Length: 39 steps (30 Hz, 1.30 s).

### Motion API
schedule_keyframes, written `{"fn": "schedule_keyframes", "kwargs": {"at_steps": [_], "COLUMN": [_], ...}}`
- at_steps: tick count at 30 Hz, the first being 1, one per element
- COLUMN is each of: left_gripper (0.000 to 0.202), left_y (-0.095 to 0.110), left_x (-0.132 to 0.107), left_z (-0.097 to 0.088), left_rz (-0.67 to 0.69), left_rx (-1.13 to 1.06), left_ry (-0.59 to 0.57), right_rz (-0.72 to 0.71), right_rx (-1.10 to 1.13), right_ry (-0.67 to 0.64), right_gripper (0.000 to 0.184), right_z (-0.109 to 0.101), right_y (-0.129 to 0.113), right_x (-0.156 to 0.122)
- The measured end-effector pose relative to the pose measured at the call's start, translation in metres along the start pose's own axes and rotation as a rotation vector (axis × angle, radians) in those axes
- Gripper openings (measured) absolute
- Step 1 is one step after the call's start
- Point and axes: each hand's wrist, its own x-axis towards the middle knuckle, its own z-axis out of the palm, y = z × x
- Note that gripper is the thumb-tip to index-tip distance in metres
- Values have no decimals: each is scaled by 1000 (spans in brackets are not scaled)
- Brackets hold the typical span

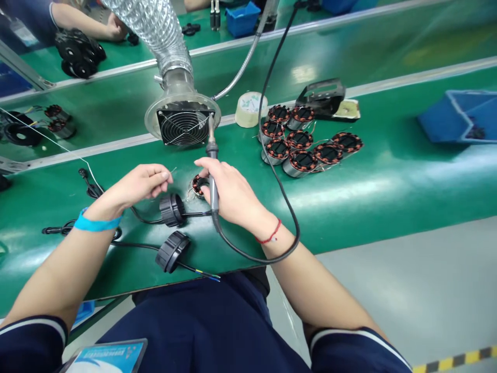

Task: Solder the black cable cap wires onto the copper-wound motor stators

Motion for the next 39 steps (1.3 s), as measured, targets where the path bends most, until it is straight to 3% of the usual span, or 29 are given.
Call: {"fn": "schedule_keyframes", "kwargs": {"at_steps": [3,5,7,9,12,14,20,24,28,34,39], "left_gripper": [17,25,29,28,26,26,33,40,38,41,54], "left_y": [-15,-21,-24,-25,-23,-19,-4,-6,-15,-18,-18], "left_x": [22,30,33,34,34,35,41,31,16,25,40], "left_z": [0,7,14,19,21,21,29,22,10,16,24], "left_rz": [-82,-47,23,57,19,-6,14,-3,-29,160,223], "left_rx": [-47,-33,-29,-52,-163,-260,-424,-245,-54,-72,-145], "left_ry": [-57,-186,-242,-193,-58,-30,-122,-49,-190,-79,-213], "right_rz": [27,45,58,52,47,40,60,90,105,128,37], "right_rx": [-24,-20,-23,-29,-38,-32,-37,-81,-82,-96,-103], "right_ry": [-134,-136,-98,-76,-58,-66,-161,-133,-102,-71,-79], "right_gripper": [58,54,52,56,64,64,62,67,67,67,64], "right_z": [10,16,20,20,20,21,26,26,26,29,31], "right_y": [19,24,25,23,21,20,17,18,19,17,19], "right_x": [-5,-8,-9,-11,-12,-13,-12,-11,-11,-12,-14]}}
